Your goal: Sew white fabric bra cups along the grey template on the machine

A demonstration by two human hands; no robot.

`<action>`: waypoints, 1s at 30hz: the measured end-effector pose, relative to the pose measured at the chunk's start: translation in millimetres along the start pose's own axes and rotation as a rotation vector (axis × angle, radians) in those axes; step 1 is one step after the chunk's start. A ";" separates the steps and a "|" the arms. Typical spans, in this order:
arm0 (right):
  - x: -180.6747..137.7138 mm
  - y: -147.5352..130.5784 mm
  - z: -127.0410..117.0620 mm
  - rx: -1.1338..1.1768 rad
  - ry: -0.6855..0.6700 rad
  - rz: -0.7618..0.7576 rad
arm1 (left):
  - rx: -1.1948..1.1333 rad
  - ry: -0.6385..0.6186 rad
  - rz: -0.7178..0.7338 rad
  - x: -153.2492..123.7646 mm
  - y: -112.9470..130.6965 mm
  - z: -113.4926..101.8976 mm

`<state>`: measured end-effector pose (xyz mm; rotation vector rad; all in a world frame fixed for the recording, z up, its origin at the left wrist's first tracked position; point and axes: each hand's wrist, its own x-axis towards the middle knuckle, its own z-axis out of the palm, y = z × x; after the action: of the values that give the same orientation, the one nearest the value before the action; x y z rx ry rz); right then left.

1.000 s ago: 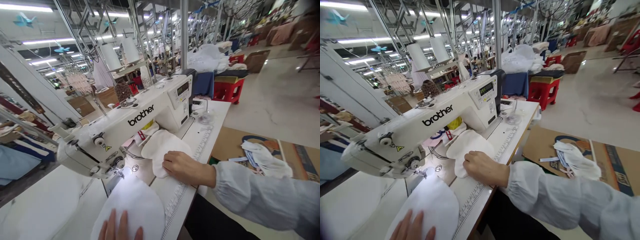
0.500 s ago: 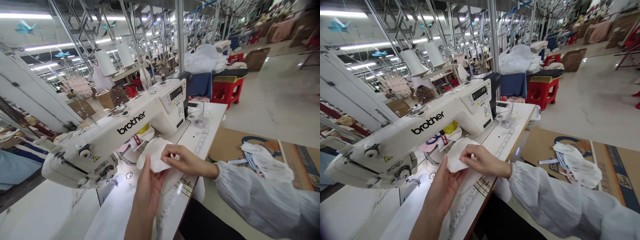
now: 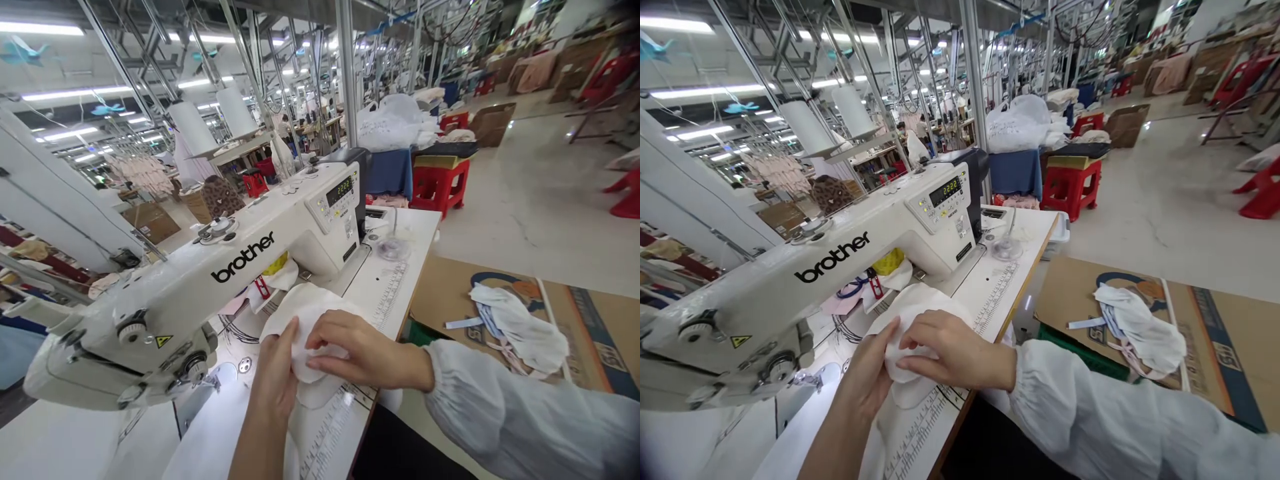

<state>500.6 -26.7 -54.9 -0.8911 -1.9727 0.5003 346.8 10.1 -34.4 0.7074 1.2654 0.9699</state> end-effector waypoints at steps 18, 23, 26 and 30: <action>27.0 14.6 -13.1 -0.024 0.033 0.276 | 0.317 0.110 0.299 15.7 -21.3 -0.1; 38.2 16.6 0.4 0.045 -0.015 0.325 | 0.420 0.148 0.340 19.3 -25.4 -2.6; 40.1 26.4 3.5 0.128 -0.027 0.353 | 0.411 0.116 0.350 15.6 -28.3 -3.1; 37.0 35.7 -1.8 0.252 0.070 0.413 | 0.379 0.111 0.319 4.4 -30.7 -4.3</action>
<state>503.3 24.7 -56.0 -1.1391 -1.6179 0.9178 348.9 0.0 -64.0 1.1914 1.4819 1.0461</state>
